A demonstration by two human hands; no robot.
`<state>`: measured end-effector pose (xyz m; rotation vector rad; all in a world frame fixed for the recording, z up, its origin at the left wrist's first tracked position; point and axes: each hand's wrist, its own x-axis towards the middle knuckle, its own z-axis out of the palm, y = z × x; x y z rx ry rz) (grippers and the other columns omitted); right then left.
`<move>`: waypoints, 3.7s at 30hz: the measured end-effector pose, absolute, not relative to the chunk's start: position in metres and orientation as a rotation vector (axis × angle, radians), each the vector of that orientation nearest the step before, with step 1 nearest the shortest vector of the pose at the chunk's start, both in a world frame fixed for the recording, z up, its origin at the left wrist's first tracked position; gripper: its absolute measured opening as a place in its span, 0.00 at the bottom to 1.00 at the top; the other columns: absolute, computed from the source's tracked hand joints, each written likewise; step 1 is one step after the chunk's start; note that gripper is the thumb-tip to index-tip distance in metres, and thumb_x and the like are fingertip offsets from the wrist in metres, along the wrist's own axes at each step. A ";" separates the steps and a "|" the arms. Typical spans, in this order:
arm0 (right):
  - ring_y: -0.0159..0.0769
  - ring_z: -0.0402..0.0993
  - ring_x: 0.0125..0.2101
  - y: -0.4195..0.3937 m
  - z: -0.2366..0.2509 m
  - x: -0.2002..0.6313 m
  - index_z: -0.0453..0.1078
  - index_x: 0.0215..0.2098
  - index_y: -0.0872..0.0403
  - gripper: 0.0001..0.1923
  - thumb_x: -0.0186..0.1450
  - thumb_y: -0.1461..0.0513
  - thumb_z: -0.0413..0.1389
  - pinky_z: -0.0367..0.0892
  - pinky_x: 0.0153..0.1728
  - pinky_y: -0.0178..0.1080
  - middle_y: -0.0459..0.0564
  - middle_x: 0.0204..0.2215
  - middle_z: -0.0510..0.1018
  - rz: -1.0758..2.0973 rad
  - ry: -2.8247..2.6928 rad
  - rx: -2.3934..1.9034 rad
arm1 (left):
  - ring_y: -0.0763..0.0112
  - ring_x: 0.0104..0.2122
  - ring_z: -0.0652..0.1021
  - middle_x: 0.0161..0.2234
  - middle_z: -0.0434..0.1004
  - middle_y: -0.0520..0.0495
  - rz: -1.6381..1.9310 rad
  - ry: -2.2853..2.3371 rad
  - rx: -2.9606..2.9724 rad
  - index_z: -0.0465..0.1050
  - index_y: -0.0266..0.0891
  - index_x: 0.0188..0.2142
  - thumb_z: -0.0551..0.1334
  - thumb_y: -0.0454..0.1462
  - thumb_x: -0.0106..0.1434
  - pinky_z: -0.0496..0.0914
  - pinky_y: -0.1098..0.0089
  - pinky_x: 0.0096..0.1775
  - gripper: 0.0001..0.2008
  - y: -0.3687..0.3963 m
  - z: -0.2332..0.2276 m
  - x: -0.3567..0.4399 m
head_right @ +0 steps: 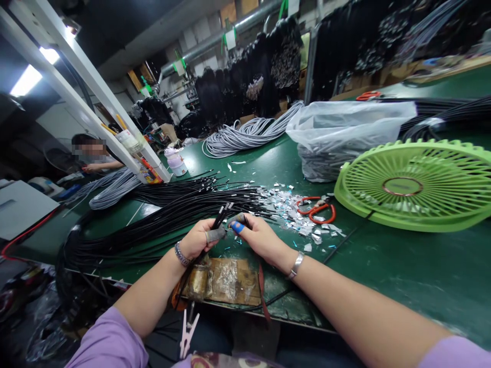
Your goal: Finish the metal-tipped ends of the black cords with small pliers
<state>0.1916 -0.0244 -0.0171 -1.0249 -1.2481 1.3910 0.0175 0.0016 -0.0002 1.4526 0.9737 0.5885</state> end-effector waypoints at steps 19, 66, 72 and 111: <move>0.24 0.57 0.18 -0.022 -0.022 0.191 0.72 0.27 0.55 0.20 0.40 0.55 0.71 0.50 0.17 0.31 0.42 0.19 0.71 1.511 -1.024 -0.981 | 0.85 0.11 0.54 0.12 0.55 0.61 0.626 0.985 1.500 0.67 0.35 0.26 0.68 0.57 0.44 0.46 0.77 0.15 0.27 0.001 -0.001 0.019; 0.28 0.54 0.18 -0.022 -0.027 0.186 0.67 0.27 0.52 0.22 0.52 0.42 0.59 0.50 0.18 0.33 0.40 0.16 0.63 1.296 -1.244 -1.103 | 0.80 0.19 0.63 0.19 0.65 0.55 0.687 0.990 1.805 0.71 0.35 0.27 0.65 0.51 0.52 0.59 0.76 0.23 0.19 -0.001 -0.003 0.020; 0.27 0.57 0.18 -0.024 -0.024 0.189 0.71 0.32 0.54 0.22 0.52 0.45 0.60 0.52 0.17 0.33 0.42 0.18 0.67 1.492 -1.236 -1.035 | 0.82 0.12 0.60 0.16 0.62 0.57 0.671 1.113 1.709 0.67 0.36 0.29 0.63 0.52 0.53 0.55 0.77 0.16 0.20 0.000 -0.007 0.016; 0.24 0.50 0.16 -0.027 -0.015 0.192 0.62 0.24 0.53 0.21 0.51 0.48 0.63 0.46 0.16 0.32 0.37 0.16 0.61 1.520 -1.353 -0.879 | 0.80 0.11 0.68 0.17 0.71 0.52 0.322 0.906 1.462 0.66 0.35 0.26 0.65 0.57 0.48 0.52 0.79 0.13 0.26 0.008 0.002 0.004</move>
